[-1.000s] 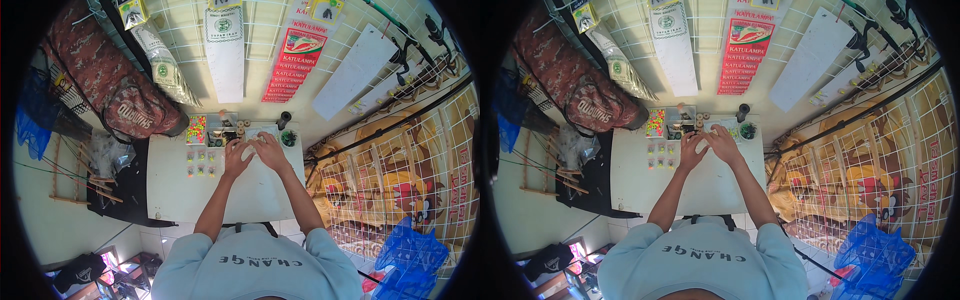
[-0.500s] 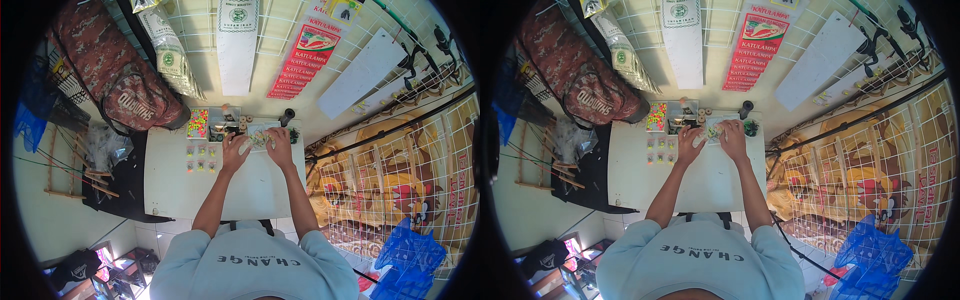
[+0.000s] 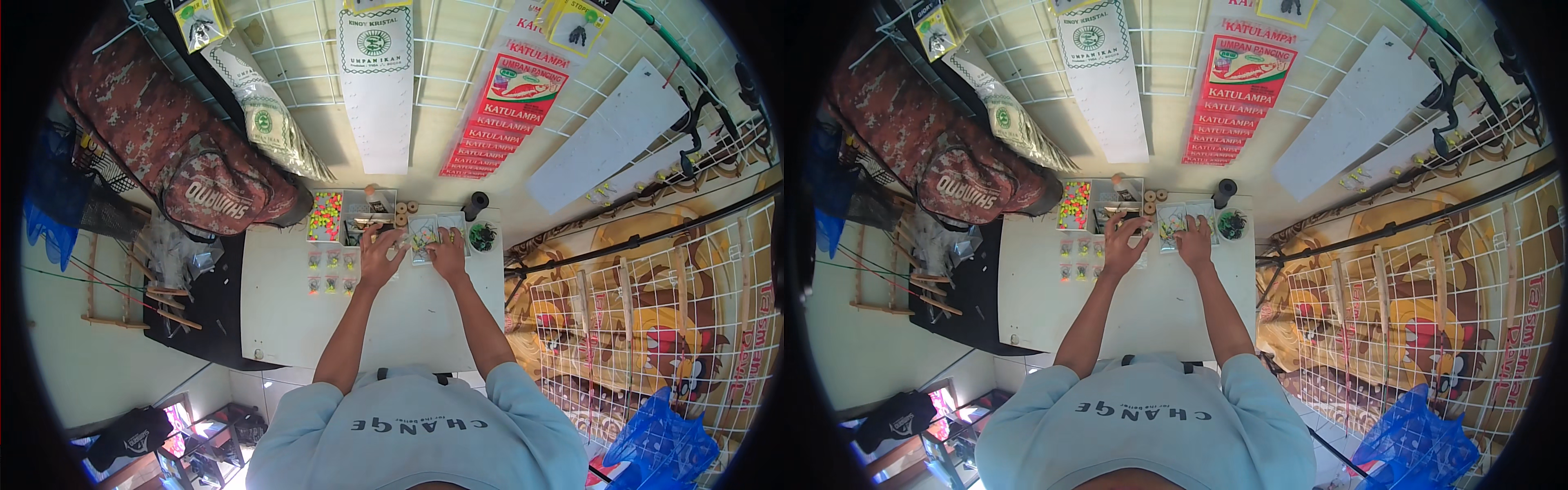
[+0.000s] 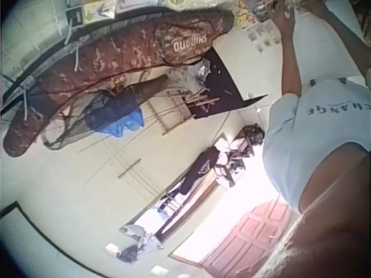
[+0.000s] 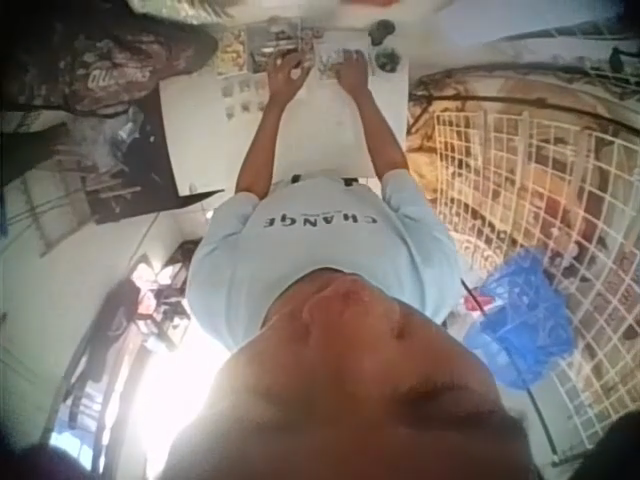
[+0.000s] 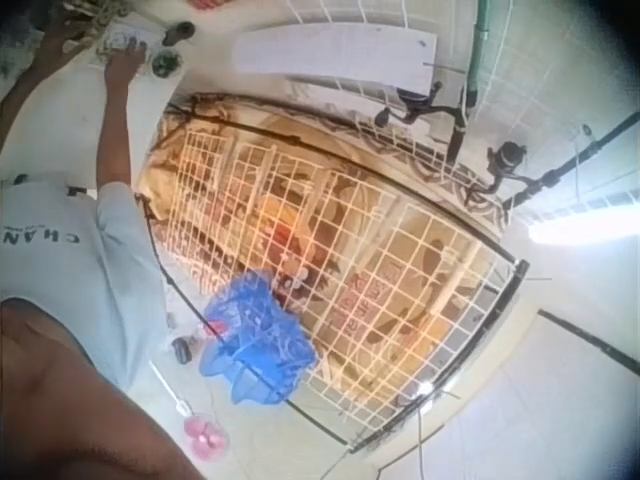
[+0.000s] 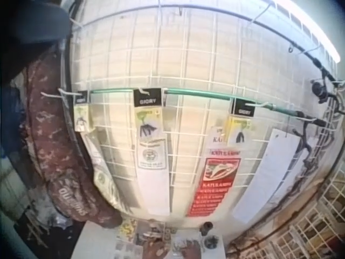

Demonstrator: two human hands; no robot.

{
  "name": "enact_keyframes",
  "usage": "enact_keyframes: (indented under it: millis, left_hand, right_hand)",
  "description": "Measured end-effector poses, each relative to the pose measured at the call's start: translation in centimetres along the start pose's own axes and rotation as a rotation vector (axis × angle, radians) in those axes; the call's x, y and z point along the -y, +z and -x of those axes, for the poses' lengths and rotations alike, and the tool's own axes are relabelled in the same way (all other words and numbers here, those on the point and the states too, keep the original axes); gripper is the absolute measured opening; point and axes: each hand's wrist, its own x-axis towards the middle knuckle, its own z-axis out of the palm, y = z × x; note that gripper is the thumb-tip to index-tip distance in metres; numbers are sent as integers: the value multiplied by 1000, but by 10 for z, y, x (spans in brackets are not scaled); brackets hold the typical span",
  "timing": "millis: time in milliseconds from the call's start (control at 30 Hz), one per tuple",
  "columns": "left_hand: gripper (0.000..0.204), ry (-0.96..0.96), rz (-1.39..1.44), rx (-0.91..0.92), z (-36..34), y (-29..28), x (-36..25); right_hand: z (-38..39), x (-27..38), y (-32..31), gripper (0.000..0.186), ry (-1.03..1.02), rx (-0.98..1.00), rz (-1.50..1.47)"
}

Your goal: Organizing packaged fishing lures on a table and hanging them on a display rack.

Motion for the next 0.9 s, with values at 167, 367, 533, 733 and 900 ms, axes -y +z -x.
enact_keyframes:
  millis: [167, 367, 533, 733, 900]
  left_hand:
    - [35, 10, -14, 28, -5, -2, -2]
    - [34, 20, -21, 42, -11, -4, -2]
    - [35, 37, -24, 46, -10, -4, -4]
    - [35, 29, -21, 67, -5, -4, -2]
    - [34, 27, 23, 77, -1, -1, -8]
  right_hand:
    - [-14, -1, 18, 9, -75, 27, 92]
    - [-23, -3, 28, 10, -92, 42, 149]
    - [-21, -4, 24, 7, -59, -21, 35]
    - [-22, 7, 6, 11, 147, -181, -325]
    - [-25, -10, 4, 13, 277, -194, -668]
